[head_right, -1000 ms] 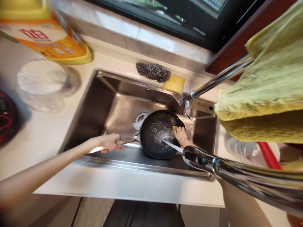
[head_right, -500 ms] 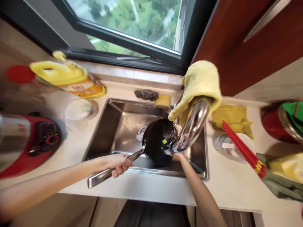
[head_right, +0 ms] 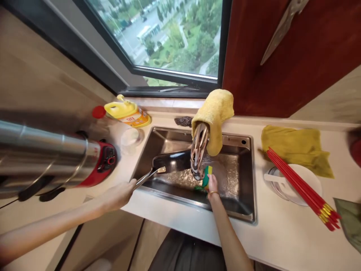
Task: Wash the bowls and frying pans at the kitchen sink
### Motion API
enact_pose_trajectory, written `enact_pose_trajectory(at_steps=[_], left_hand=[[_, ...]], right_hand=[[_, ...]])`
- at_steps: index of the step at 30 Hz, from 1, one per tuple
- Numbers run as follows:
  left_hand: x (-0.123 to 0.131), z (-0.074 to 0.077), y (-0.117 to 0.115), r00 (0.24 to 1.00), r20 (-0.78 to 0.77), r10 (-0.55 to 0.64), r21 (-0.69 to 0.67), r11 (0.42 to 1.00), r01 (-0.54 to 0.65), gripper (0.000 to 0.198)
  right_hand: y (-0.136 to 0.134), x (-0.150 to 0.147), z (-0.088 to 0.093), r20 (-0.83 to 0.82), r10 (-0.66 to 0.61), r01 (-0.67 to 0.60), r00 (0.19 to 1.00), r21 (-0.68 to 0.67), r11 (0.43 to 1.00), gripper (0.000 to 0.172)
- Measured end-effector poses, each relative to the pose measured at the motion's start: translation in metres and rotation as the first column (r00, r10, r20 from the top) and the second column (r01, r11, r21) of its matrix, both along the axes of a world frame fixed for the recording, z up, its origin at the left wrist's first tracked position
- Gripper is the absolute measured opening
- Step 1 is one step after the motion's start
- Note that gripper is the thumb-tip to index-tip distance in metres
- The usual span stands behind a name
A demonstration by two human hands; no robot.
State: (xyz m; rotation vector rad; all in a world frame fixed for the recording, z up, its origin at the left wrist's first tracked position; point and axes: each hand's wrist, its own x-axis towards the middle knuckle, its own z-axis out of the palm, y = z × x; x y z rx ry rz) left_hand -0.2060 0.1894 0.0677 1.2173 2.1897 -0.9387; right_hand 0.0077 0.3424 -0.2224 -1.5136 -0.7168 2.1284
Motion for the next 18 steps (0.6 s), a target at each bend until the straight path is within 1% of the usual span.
enact_pose_trajectory(at_steps=[1,2,3,4,5,6,8,10,11,12,13,14,15,17,18], left_hand=[[0.0,-0.004,-0.01,0.999,-0.036,-0.025,-0.002,1.0,0.025,0.03],[0.001,-0.01,-0.018,0.997,-0.067,-0.035,-0.013,0.999,0.034,0.036],[0.003,-0.017,-0.025,0.996,-0.084,-0.036,-0.026,0.999,0.034,0.041],[0.007,-0.024,-0.029,0.996,-0.09,-0.029,-0.035,0.999,0.026,0.044],[0.013,-0.032,-0.032,0.996,-0.087,-0.017,-0.04,0.999,0.014,0.046],[0.019,-0.041,-0.034,0.997,-0.074,-0.005,-0.041,0.999,0.002,0.048],[0.034,-0.059,-0.035,0.999,-0.038,0.012,-0.03,0.999,-0.013,0.049],[0.048,-0.076,-0.034,1.0,-0.008,0.02,-0.012,1.0,-0.02,0.048],[0.055,-0.083,-0.034,1.0,0.001,0.025,-0.004,1.0,-0.025,0.047],[0.06,-0.089,-0.033,1.0,0.009,0.03,0.006,1.0,-0.03,0.046],[0.064,-0.093,-0.032,0.999,0.017,0.036,0.014,0.999,-0.036,0.047],[0.068,-0.096,-0.031,0.999,0.025,0.045,0.021,0.999,-0.046,0.048],[0.07,-0.097,-0.029,0.998,0.038,0.056,0.024,0.998,-0.057,0.05],[0.074,-0.095,-0.022,0.995,0.072,0.073,0.028,0.997,-0.075,0.052],[0.075,-0.092,-0.017,0.993,0.087,0.078,0.028,0.996,-0.081,0.052]], right_hand=[[0.0,0.008,-0.001,0.041,-0.052,0.048,0.998,0.09,0.995,0.044],[-0.001,0.014,-0.001,0.088,-0.094,0.074,0.992,0.203,0.976,0.047],[-0.002,0.019,0.001,0.136,-0.124,0.073,0.983,0.33,0.941,0.05],[-0.005,0.02,0.005,0.176,-0.131,0.035,0.976,0.463,0.885,0.052],[-0.01,0.019,0.011,0.222,-0.12,-0.031,0.968,0.578,0.816,0.052],[-0.016,0.014,0.018,0.275,-0.088,-0.123,0.957,0.665,0.737,0.049],[-0.033,-0.003,0.036,0.392,0.01,-0.331,0.92,0.762,0.557,0.043],[-0.052,-0.021,0.051,0.505,0.11,-0.506,0.856,0.776,0.376,0.039],[-0.059,-0.027,0.056,0.554,0.139,-0.568,0.821,0.762,0.311,0.039],[-0.064,-0.03,0.058,0.595,0.153,-0.612,0.789,0.742,0.274,0.039],[-0.066,-0.03,0.057,0.628,0.148,-0.641,0.764,0.717,0.273,0.039],[-0.065,-0.027,0.054,0.654,0.127,-0.657,0.746,0.69,0.305,0.04],[-0.062,-0.02,0.049,0.674,0.089,-0.653,0.733,0.662,0.367,0.041],[-0.053,-0.004,0.037,0.689,0.003,-0.595,0.725,0.624,0.507,0.046],[-0.05,0.003,0.032,0.687,-0.026,-0.56,0.727,0.614,0.556,0.049]])
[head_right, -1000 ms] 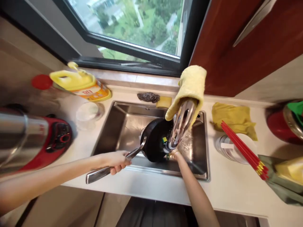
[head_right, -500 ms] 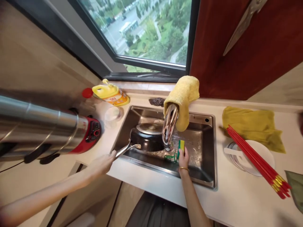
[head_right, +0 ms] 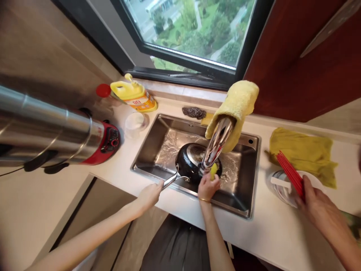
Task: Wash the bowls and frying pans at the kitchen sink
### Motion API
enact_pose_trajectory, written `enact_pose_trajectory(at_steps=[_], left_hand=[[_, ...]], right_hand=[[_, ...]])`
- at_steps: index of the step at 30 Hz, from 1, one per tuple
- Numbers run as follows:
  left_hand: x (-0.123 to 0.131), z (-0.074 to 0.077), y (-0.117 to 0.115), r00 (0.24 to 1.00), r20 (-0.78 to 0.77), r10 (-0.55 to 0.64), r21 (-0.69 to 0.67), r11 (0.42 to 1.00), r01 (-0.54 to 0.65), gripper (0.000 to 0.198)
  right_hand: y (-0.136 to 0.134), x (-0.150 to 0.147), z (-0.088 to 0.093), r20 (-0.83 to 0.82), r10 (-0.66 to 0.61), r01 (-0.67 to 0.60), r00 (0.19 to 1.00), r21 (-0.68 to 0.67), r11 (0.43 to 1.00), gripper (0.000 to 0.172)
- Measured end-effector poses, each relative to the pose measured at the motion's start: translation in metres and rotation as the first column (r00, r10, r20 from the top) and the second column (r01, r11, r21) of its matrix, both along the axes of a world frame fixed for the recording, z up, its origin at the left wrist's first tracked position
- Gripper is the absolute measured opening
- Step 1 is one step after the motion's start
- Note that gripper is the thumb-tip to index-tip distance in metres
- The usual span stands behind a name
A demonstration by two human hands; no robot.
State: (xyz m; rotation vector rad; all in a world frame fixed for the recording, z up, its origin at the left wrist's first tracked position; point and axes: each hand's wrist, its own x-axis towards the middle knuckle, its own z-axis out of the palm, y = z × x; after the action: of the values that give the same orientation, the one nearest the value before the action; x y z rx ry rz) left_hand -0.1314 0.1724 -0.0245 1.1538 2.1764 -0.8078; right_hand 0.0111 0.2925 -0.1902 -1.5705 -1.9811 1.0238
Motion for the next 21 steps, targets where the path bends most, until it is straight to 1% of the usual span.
enact_pose_trajectory(at_steps=[1,2,3,4,5,6,8,9,10,11,12,14,15,16,17,19,20,21], left_hand=[[0.001,0.004,0.006,1.0,0.011,0.003,0.002,1.0,-0.003,0.05],[0.002,0.008,0.012,1.0,0.019,0.005,0.005,1.0,-0.005,0.047],[0.002,0.012,0.018,1.0,0.021,0.009,0.007,1.0,-0.009,0.043],[0.002,0.016,0.024,1.0,0.012,0.014,0.012,1.0,-0.014,0.039],[0.002,0.018,0.03,1.0,-0.003,0.017,0.021,1.0,-0.017,0.036],[0.002,0.02,0.034,1.0,-0.024,0.013,0.04,0.999,-0.012,0.034],[-0.001,0.022,0.042,0.997,-0.076,-0.015,0.097,0.995,0.023,0.032],[-0.003,0.022,0.045,0.994,-0.099,-0.035,0.123,0.991,0.047,0.032],[-0.005,0.021,0.048,0.992,-0.117,-0.051,0.141,0.988,0.067,0.032],[-0.006,0.021,0.05,0.99,-0.125,-0.057,0.147,0.986,0.075,0.031],[-0.008,0.021,0.052,0.99,-0.128,-0.053,0.145,0.987,0.072,0.031],[-0.008,0.021,0.056,0.993,-0.118,-0.02,0.124,0.992,0.035,0.029],[-0.007,0.021,0.057,0.994,-0.11,-0.004,0.112,0.994,0.016,0.029],[-0.006,0.022,0.058,0.995,-0.105,0.005,0.103,0.995,0.005,0.03],[-0.005,0.022,0.057,0.995,-0.1,0.006,0.099,0.995,0.004,0.031],[-0.003,0.024,0.056,0.997,-0.083,-0.006,0.097,0.995,0.014,0.033],[-0.003,0.025,0.054,0.998,-0.068,-0.008,0.094,0.995,0.015,0.034],[-0.004,0.025,0.053,0.999,-0.047,-0.004,0.085,0.996,0.008,0.034]], right_hand=[[0.002,0.007,-0.004,-0.01,-0.036,0.036,0.999,-0.017,0.999,0.052],[0.002,0.011,-0.005,-0.021,-0.039,0.038,0.999,-0.023,0.999,0.054],[-0.001,0.013,-0.005,-0.026,-0.004,0.004,1.0,-0.015,1.0,0.053],[-0.004,0.012,-0.001,-0.026,0.069,-0.069,0.997,0.009,0.998,0.051],[-0.006,0.008,0.005,-0.017,0.169,-0.168,0.985,0.046,0.985,0.047],[-0.007,0.001,0.013,-0.001,0.282,-0.281,0.959,0.091,0.956,0.044],[0.001,-0.02,0.035,0.056,0.486,-0.487,0.872,0.178,0.855,0.042],[0.011,-0.033,0.046,0.085,0.538,-0.543,0.839,0.206,0.814,0.042],[0.024,-0.047,0.056,0.107,0.566,-0.575,0.817,0.222,0.787,0.041],[0.04,-0.06,0.066,0.122,0.582,-0.593,0.804,0.224,0.773,0.038],[0.056,-0.072,0.073,0.138,0.573,-0.589,0.808,0.213,0.78,0.036],[0.083,-0.088,0.083,0.174,0.499,-0.524,0.849,0.164,0.835,0.034],[0.091,-0.092,0.085,0.198,0.468,-0.498,0.861,0.144,0.855,0.035],[0.093,-0.093,0.086,0.217,0.468,-0.502,0.857,0.14,0.853,0.036],[0.091,-0.091,0.086,0.227,0.506,-0.544,0.832,0.158,0.824,0.035],[0.074,-0.079,0.081,0.224,0.628,-0.667,0.745,0.246,0.704,0.034],[0.062,-0.071,0.076,0.216,0.66,-0.693,0.719,0.293,0.659,0.035],[0.05,-0.062,0.069,0.2,0.652,-0.677,0.731,0.325,0.66,0.037]])
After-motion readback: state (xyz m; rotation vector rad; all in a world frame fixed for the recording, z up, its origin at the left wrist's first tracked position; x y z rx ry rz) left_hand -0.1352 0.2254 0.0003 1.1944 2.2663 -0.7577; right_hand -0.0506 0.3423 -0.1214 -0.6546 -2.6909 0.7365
